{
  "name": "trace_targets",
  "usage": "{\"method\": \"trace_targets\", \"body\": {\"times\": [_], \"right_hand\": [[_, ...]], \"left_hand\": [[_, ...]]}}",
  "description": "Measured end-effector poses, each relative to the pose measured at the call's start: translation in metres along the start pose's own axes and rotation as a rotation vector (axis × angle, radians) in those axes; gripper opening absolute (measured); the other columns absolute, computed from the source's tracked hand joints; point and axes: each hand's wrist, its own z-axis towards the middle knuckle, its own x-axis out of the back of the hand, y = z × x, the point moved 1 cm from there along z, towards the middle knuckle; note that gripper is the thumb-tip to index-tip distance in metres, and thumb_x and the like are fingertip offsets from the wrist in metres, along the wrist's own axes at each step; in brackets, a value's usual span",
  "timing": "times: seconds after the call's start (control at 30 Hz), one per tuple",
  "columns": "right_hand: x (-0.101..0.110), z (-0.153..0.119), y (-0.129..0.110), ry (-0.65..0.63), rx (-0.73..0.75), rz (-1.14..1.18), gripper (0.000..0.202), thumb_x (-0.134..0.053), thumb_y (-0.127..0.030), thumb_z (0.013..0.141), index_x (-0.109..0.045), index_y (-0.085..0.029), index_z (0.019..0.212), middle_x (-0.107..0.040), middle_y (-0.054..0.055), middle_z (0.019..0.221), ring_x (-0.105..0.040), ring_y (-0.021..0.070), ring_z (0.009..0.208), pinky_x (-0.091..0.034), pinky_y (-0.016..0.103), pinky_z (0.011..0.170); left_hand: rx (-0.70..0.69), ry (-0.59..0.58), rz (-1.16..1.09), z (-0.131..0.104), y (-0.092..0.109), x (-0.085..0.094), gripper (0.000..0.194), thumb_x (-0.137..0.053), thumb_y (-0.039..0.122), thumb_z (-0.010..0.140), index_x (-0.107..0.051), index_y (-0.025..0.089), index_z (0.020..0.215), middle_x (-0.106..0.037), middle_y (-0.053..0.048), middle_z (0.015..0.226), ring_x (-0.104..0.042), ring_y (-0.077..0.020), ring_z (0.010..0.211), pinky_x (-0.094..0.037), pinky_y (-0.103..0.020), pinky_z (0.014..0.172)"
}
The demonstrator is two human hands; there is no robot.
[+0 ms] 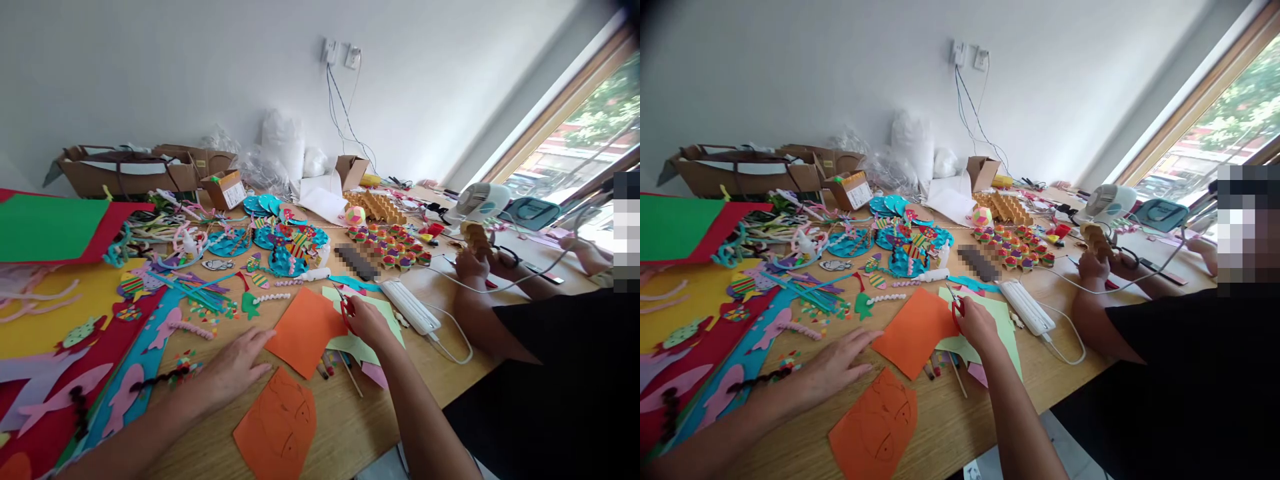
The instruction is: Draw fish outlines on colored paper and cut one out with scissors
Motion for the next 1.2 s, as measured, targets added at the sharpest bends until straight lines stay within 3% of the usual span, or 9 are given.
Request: {"method": "trace_targets", "body": {"times": [0.23, 0.5, 0.6, 0.7, 0.8, 0.9, 1.07, 1.13, 1.2], "right_hand": [[-0.007, 0.009, 0.000, -0.074, 0.035, -0.008, 0.009, -0.048, -0.026, 0.082, -0.054, -0.020, 0.081, -0.066, 0.010, 0.090, -0.060, 0.0209, 0.077, -0.028, 0.024, 0.052], [-0.004, 0.013, -0.004, -0.105, 0.112, 0.047, 0.014, -0.047, -0.013, 0.074, -0.044, -0.020, 0.063, -0.058, 0.002, 0.063, -0.051, 0.0150, 0.056, -0.028, 0.022, 0.048], [0.011, 0.000, -0.010, -0.097, 0.158, 0.109, 0.013, -0.048, -0.013, 0.072, -0.042, -0.021, 0.063, -0.051, -0.002, 0.056, -0.046, 0.0127, 0.051, -0.028, 0.022, 0.046], [0.040, -0.027, -0.028, -0.071, 0.371, 0.451, 0.010, -0.054, -0.021, 0.071, -0.046, -0.020, 0.066, -0.049, -0.003, 0.061, -0.044, 0.0121, 0.054, -0.034, 0.022, 0.049], [0.074, -0.062, -0.052, -0.200, 0.547, 0.711, 0.015, -0.059, -0.029, 0.074, -0.048, -0.020, 0.069, -0.049, -0.002, 0.066, -0.045, 0.0121, 0.059, -0.038, 0.022, 0.052], [0.095, -0.087, -0.068, -0.369, 0.659, 0.844, 0.020, -0.060, -0.036, 0.077, -0.049, -0.020, 0.070, -0.044, -0.003, 0.062, -0.039, 0.0106, 0.053, -0.036, 0.021, 0.048], [0.090, -0.089, -0.067, -0.409, 0.724, 1.175, 0.025, -0.069, -0.041, 0.071, -0.054, -0.021, 0.073, -0.048, -0.001, 0.066, -0.043, 0.0124, 0.058, -0.038, 0.023, 0.050], [0.086, -0.084, -0.066, -0.364, 0.740, 1.267, 0.026, -0.072, -0.041, 0.067, -0.056, -0.021, 0.072, -0.050, 0.000, 0.066, -0.044, 0.0132, 0.059, -0.039, 0.023, 0.051], [0.083, -0.078, -0.065, -0.342, 0.736, 1.303, 0.026, -0.073, -0.041, 0.067, -0.056, -0.021, 0.072, -0.050, 0.000, 0.065, -0.045, 0.0133, 0.058, -0.039, 0.023, 0.050]], "left_hand": [[-0.037, -0.006, 0.001, 0.018, 0.017, -0.015, 0.059, -0.061, 0.013, 0.070, -0.049, 0.019, 0.127, -0.051, -0.011, 0.125, -0.046, -0.0252, 0.118, -0.036, -0.038, 0.101], [-0.007, 0.044, -0.148, 0.013, 0.023, -0.009, 0.051, -0.058, 0.011, 0.071, -0.054, 0.018, 0.121, -0.052, -0.012, 0.122, -0.046, -0.0276, 0.116, -0.035, -0.040, 0.100], [-0.001, 0.093, -0.285, 0.012, 0.023, -0.006, 0.051, -0.055, 0.014, 0.073, -0.052, 0.020, 0.124, -0.051, -0.010, 0.125, -0.045, -0.0258, 0.117, -0.032, -0.040, 0.102], [-0.001, 0.146, -0.474, 0.016, 0.023, 0.000, 0.057, -0.059, 0.022, 0.074, -0.046, 0.020, 0.129, -0.046, -0.011, 0.133, -0.039, -0.0262, 0.123, -0.028, -0.040, 0.105], [0.008, 0.159, -0.723, 0.022, 0.024, 0.006, 0.077, -0.064, 0.042, 0.072, -0.032, 0.018, 0.138, -0.032, -0.014, 0.144, -0.028, -0.0289, 0.132, -0.027, -0.042, 0.105], [0.014, 0.066, -0.992, 0.025, 0.027, 0.007, 0.084, -0.056, 0.060, 0.074, -0.027, 0.018, 0.140, -0.028, -0.016, 0.146, -0.025, -0.0288, 0.134, -0.027, -0.043, 0.105], [-0.006, -0.242, -1.306, 0.019, 0.040, 0.000, 0.078, -0.048, 0.071, 0.072, -0.047, 0.017, 0.128, -0.062, -0.015, 0.112, -0.058, -0.0272, 0.106, -0.042, -0.043, 0.090], [-0.003, -0.355, -1.461, 0.013, 0.045, 0.000, 0.071, -0.055, 0.069, 0.069, -0.055, 0.020, 0.119, -0.068, -0.009, 0.094, -0.065, -0.0200, 0.084, -0.047, -0.034, 0.077], [-0.005, -0.395, -1.651, 0.006, 0.050, 0.005, 0.061, -0.071, 0.056, 0.063, -0.060, 0.021, 0.112, -0.068, -0.005, 0.094, -0.064, -0.0142, 0.079, -0.047, -0.025, 0.073]]}}
